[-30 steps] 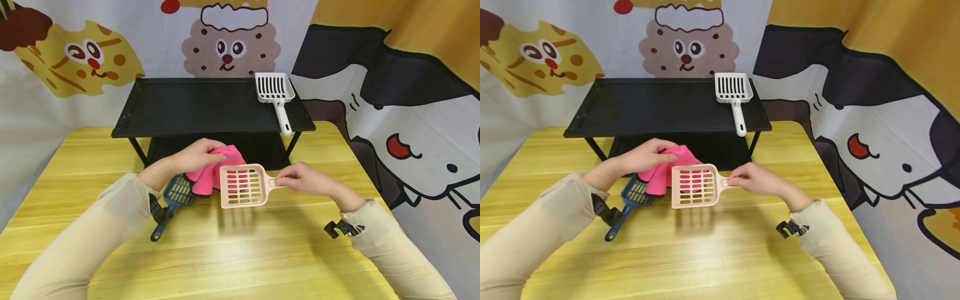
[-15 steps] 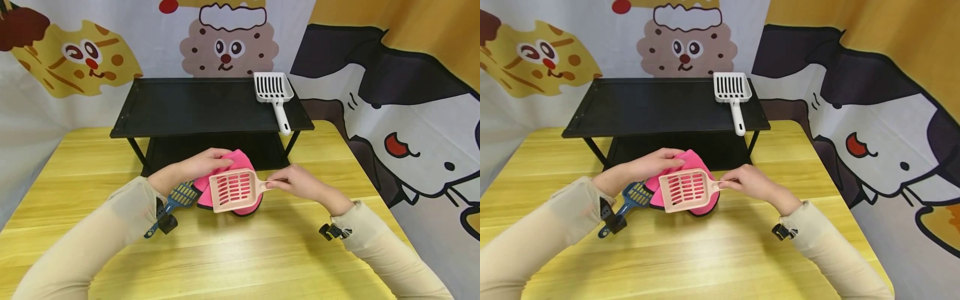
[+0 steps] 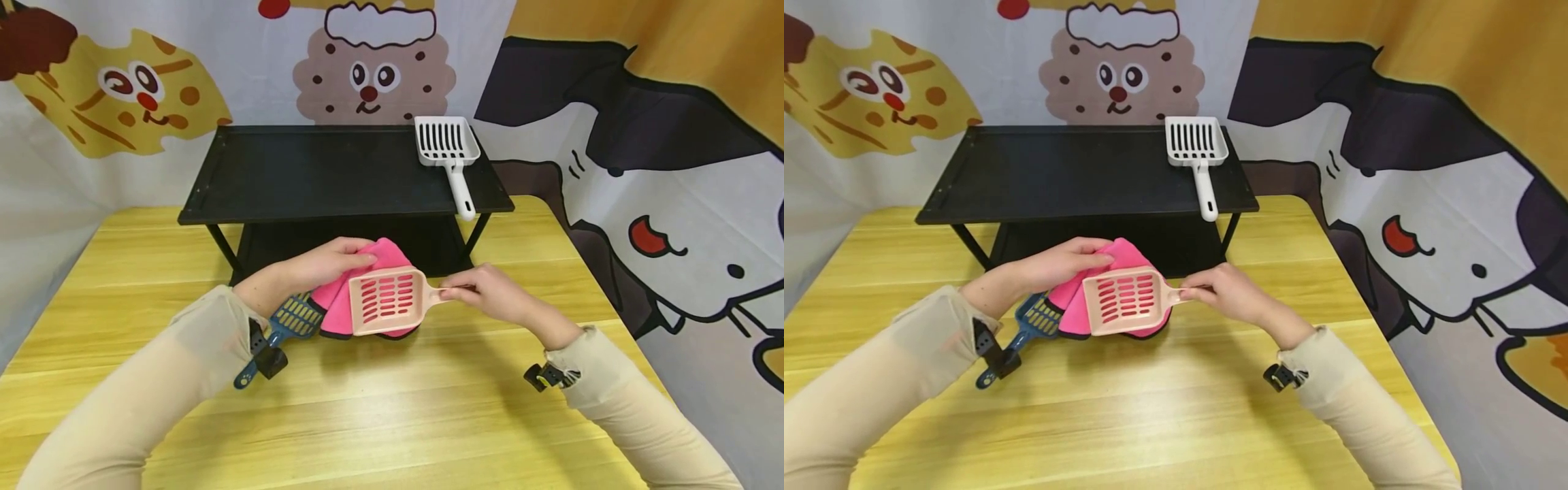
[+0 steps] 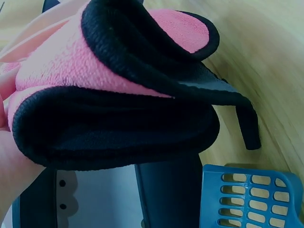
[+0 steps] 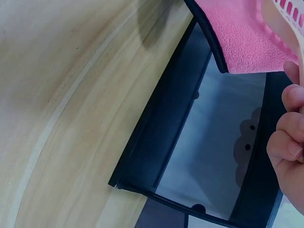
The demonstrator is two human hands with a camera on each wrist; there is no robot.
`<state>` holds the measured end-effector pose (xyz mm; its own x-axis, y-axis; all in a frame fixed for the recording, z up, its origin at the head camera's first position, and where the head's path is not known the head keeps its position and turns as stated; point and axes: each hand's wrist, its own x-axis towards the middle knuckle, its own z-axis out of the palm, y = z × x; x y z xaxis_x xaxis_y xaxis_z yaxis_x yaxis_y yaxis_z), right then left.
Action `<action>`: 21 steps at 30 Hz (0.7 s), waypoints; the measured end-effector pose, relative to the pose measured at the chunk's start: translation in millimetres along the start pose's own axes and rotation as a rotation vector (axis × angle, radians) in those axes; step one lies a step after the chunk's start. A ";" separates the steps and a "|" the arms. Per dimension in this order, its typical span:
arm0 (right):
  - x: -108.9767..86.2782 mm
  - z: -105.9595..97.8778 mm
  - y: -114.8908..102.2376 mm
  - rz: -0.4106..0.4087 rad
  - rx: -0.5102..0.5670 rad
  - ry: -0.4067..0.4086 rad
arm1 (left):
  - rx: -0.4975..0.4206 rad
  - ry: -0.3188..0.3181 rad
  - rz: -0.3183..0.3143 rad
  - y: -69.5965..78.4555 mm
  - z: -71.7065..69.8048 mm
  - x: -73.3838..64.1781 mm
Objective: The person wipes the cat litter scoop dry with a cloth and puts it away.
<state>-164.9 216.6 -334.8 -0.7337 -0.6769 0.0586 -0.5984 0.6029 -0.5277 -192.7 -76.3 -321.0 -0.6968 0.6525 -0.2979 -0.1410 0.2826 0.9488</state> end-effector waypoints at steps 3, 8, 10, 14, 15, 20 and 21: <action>-0.8 -1.8 0.4 0.003 -0.006 0.006 | -0.001 0.001 -0.007 0.0 -0.5 -0.9; -1.9 -3.8 -0.2 0.010 -0.005 0.007 | 0.012 0.009 -0.015 -0.6 -1.3 -1.7; -2.8 -4.6 0.2 0.018 0.000 0.009 | 0.010 0.015 -0.016 -0.9 -1.5 -2.0; -4.1 -6.1 0.2 0.032 0.007 0.014 | 0.008 0.022 -0.015 -0.4 -2.1 -3.5; -4.3 -6.3 0.3 0.034 0.008 0.013 | 0.008 0.022 -0.016 -0.2 -2.2 -4.0; -6.1 -7.6 2.8 0.049 0.019 0.010 | 0.010 0.029 -0.021 0.3 -3.1 -6.3; -6.8 -7.9 3.8 0.056 0.021 0.011 | 0.008 0.034 -0.024 0.2 -3.7 -6.9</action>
<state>-164.7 226.9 -330.5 -0.7697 -0.6372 0.0379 -0.5491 0.6306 -0.5485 -190.5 -83.4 -318.4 -0.7169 0.6213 -0.3163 -0.1523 0.3032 0.9407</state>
